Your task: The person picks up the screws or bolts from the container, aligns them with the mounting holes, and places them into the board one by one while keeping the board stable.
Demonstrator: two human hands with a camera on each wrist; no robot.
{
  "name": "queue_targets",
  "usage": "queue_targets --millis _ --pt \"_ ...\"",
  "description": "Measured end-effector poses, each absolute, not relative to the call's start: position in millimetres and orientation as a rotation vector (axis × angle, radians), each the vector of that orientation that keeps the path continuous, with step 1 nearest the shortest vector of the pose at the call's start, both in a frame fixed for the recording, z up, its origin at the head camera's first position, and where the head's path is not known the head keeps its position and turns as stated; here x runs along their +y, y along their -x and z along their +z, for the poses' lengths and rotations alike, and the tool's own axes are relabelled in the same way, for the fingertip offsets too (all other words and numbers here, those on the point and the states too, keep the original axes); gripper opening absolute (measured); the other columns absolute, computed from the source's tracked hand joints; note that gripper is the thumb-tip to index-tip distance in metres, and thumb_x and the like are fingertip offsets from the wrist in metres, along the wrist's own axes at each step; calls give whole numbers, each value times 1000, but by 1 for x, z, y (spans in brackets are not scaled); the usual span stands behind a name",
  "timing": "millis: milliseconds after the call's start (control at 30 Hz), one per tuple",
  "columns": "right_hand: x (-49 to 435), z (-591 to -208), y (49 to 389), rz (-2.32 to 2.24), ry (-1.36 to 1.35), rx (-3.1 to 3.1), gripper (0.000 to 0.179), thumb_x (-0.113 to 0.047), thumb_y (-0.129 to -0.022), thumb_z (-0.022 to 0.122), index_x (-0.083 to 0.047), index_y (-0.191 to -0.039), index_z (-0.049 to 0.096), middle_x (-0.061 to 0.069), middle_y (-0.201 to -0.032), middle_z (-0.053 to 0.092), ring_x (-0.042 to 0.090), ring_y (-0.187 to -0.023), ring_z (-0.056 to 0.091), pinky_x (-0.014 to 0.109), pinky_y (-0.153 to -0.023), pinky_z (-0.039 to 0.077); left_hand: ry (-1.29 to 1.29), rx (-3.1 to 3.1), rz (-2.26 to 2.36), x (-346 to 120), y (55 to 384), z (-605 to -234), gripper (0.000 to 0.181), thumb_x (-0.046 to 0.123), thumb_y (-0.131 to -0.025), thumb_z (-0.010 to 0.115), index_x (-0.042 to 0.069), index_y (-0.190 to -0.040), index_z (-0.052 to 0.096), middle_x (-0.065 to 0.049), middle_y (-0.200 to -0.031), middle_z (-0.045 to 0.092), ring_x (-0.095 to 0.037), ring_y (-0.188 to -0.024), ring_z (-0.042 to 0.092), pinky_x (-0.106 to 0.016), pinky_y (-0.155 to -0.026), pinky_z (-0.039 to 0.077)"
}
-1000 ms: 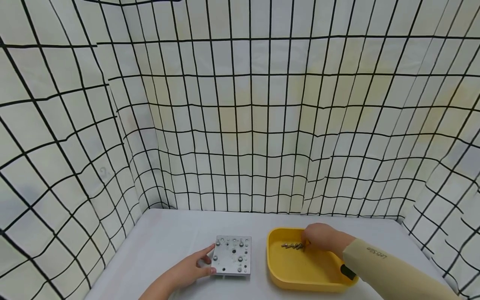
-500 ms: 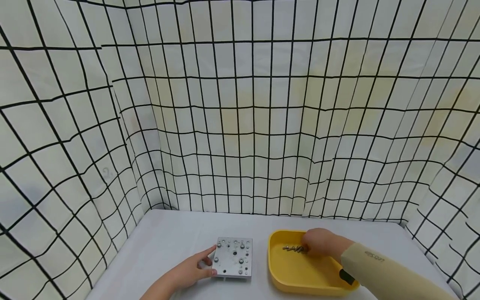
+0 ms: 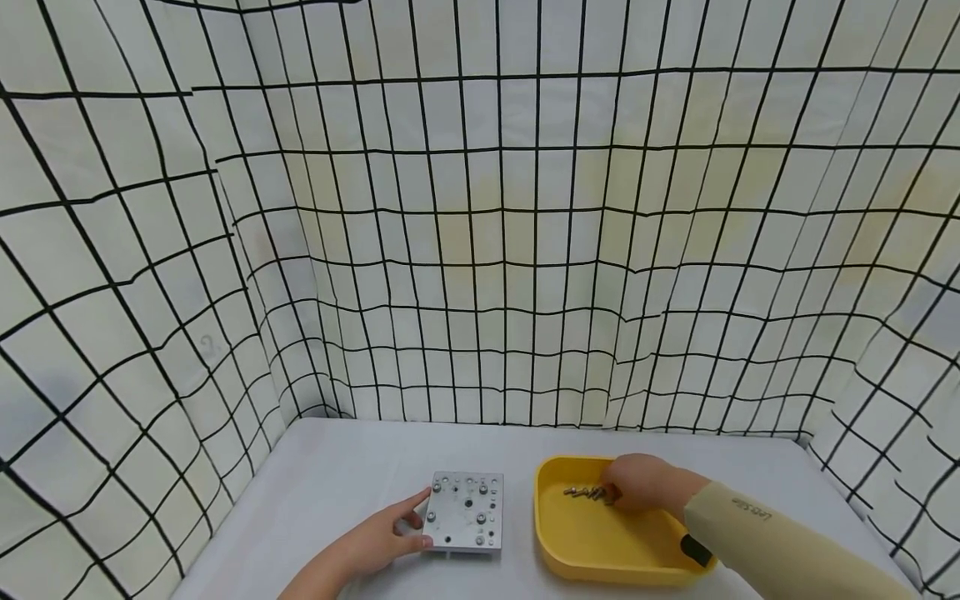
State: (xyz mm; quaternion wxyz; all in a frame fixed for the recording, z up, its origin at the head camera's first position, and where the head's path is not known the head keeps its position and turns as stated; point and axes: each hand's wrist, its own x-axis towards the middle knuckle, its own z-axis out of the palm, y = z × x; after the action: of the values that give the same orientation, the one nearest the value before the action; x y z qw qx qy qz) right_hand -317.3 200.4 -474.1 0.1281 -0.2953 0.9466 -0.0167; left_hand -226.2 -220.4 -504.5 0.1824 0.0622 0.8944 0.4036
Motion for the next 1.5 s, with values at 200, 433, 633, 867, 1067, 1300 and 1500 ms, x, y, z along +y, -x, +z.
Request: queue_targets --millis 200,433,633,867,1067,1300,1500 --pt "205 -470 318 -136 902 2737 21 -14 -85 75 -22 -74 59 -11 -68 49 9 -66 45 30 -67 39 -178 2522 1133 -220 227 -504 85 42 -84 77 11 -153 38 -4 -113 60 -18 -85 56 -37 -70 49" --pt "211 -466 321 -290 973 2736 14 -14 -85 75 -20 -80 65 -15 -73 53 8 -69 48 29 -67 43 -164 2518 1140 -221 228 -505 86 43 -84 77 11 -153 37 -5 -113 60 -18 -86 56 -37 -71 50" --pt "215 -464 322 -381 993 2724 12 -13 -87 75 -19 -81 67 -18 -76 57 5 -70 51 28 -67 47 -159 2524 1132 -221 228 -506 86 43 -84 78 12 -153 38 -4 -113 60 -18 -86 56 -37 -70 49" --pt "220 -461 320 -446 979 2753 10 -16 -89 74 -22 -82 71 -20 -78 60 4 -71 53 27 -68 49 -149 2531 1127 -220 229 -506 86 42 -84 78 12 -153 38 -4 -112 60 -18 -86 56 -36 -70 49" --pt "221 -456 318 -484 942 2771 4 -19 -91 74 -18 -86 74 -21 -80 62 5 -72 54 27 -71 51 -134 2539 1112 -220 229 -506 86 42 -83 78 12 -153 38 -3 -112 61 -18 -86 56 -37 -71 50" --pt "218 -447 316 -535 938 2790 7 -21 -91 73 -15 -89 75 -20 -82 64 4 -73 56 27 -72 52 -146 2544 1115 -220 228 -505 85 42 -84 78 12 -153 38 -2 -112 60 -18 -86 56 -37 -70 49" --pt "213 -440 315 -597 900 2785 6 -23 -92 73 -19 -94 76 -21 -85 66 4 -76 58 25 -73 52 -170 2549 1126 -221 229 -510 88 46 -82 78 12 -153 38 -2 -110 60 -17 -83 55 -35 -69 49"
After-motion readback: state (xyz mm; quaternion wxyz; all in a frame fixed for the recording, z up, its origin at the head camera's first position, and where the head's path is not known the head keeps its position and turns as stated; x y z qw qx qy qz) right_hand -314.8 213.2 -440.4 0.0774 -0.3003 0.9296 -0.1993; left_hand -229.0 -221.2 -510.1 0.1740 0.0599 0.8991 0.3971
